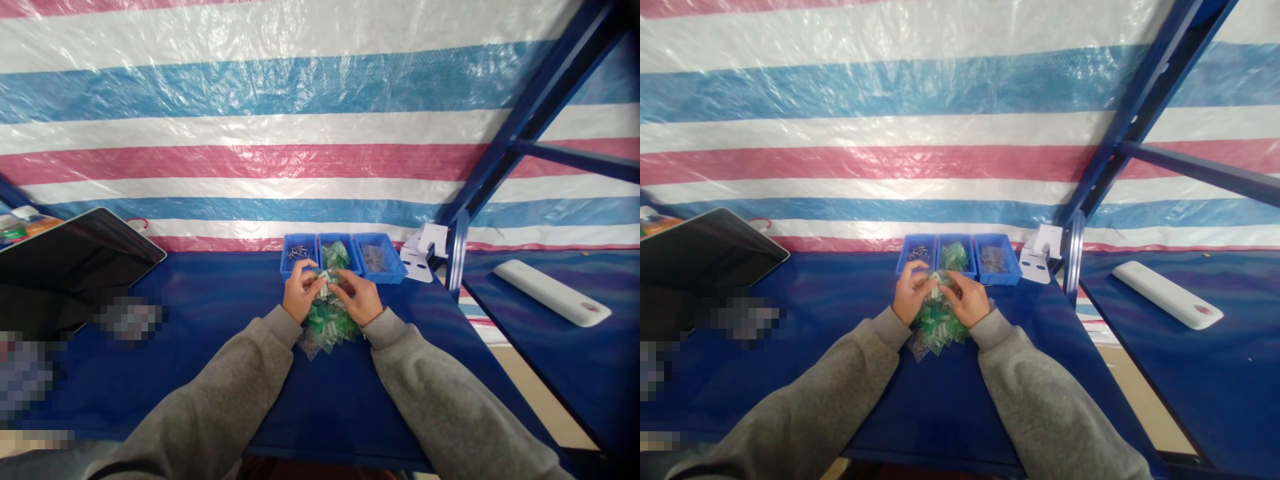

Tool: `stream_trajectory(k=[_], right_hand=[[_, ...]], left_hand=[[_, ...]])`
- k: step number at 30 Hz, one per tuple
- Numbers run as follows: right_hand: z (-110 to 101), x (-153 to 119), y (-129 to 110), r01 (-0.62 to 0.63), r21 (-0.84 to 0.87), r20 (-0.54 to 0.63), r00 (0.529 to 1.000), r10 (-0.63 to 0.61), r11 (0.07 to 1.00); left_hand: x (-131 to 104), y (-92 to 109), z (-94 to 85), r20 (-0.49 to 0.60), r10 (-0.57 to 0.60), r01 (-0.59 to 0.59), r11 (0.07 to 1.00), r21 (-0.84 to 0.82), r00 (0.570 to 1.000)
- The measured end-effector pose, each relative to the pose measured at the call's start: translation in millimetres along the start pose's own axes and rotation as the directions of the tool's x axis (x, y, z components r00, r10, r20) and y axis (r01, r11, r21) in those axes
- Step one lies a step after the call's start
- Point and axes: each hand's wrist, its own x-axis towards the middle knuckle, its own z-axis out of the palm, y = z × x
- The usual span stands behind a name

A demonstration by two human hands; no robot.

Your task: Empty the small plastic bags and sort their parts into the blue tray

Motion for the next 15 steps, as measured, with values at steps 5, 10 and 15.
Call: stream_trajectory(k=[5, 10, 15], right_hand=[[-3.1, 0.3, -6.5, -0.008, 0.018, -0.09, 0.996, 0.009, 1.0], [-4.3, 0.9, -4.5, -0.021, 0.032, -0.126, 0.992, 0.025, 0.999], [-4.9, 0.3, -4.3, -0.03, 0.114, -0.074, 0.997, 0.038, 0.993]], left_hand=[[-2.9, -1.8, -0.1, 0.037, 0.048, -0.047, 0.999, -0.02, 0.998], [-5.5, -4.7, -2.2, 0.063, 0.164, -0.169, 0.983, 0.077, 0.984], [-4.9, -2.7, -6.5, 0.108, 0.31, -0.327, 0.917, 0.228, 0.945]])
